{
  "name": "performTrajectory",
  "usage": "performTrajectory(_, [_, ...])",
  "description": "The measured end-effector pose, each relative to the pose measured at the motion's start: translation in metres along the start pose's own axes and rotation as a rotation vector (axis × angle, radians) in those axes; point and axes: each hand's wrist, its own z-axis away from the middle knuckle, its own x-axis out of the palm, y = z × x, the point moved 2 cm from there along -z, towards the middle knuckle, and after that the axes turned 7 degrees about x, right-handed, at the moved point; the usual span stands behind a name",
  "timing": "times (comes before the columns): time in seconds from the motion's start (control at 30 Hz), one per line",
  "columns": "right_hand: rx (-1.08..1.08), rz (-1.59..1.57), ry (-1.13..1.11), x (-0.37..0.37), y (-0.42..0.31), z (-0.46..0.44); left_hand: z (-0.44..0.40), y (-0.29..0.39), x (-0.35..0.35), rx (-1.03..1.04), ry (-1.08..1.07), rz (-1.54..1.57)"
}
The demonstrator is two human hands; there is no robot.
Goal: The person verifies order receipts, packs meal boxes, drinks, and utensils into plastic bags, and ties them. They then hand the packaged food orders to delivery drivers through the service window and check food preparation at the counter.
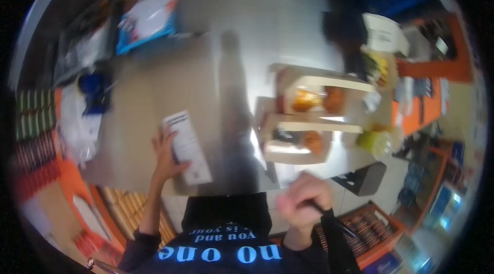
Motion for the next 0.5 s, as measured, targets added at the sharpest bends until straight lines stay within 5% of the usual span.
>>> performTrajectory(0.03, [0.052, -0.034, -0.03, -0.002, -0.008, 0.003, -0.004, 0.037, -0.007, -0.068, -0.046, -0.036])
performTrajectory(0.07, [0.12, 0.261, -0.146, 0.017, -0.003, -0.01, -0.007, 0.067, -0.011, -0.121, -0.049, -0.035])
performTrajectory(0.1, [0.094, 0.127, -0.237, 0.103, 0.125, -0.029, 0.001, -0.017, -0.078, -0.122, 0.017, -0.21])
performTrajectory(0.23, [0.195, 0.33, 0.01, 0.102, 0.223, -0.018, -0.009, -0.014, -0.017, -0.036, 0.049, -0.053])
performTrajectory(0.33, [-0.12, 0.672, 0.169, 0.098, 0.246, -0.005, 0.003, -0.025, -0.018, -0.032, 0.141, -0.089])
performTrajectory(0.5, [-0.075, 0.706, -0.008, 0.094, 0.234, -0.021, -0.001, -0.03, -0.008, 0.011, 0.19, -0.101])
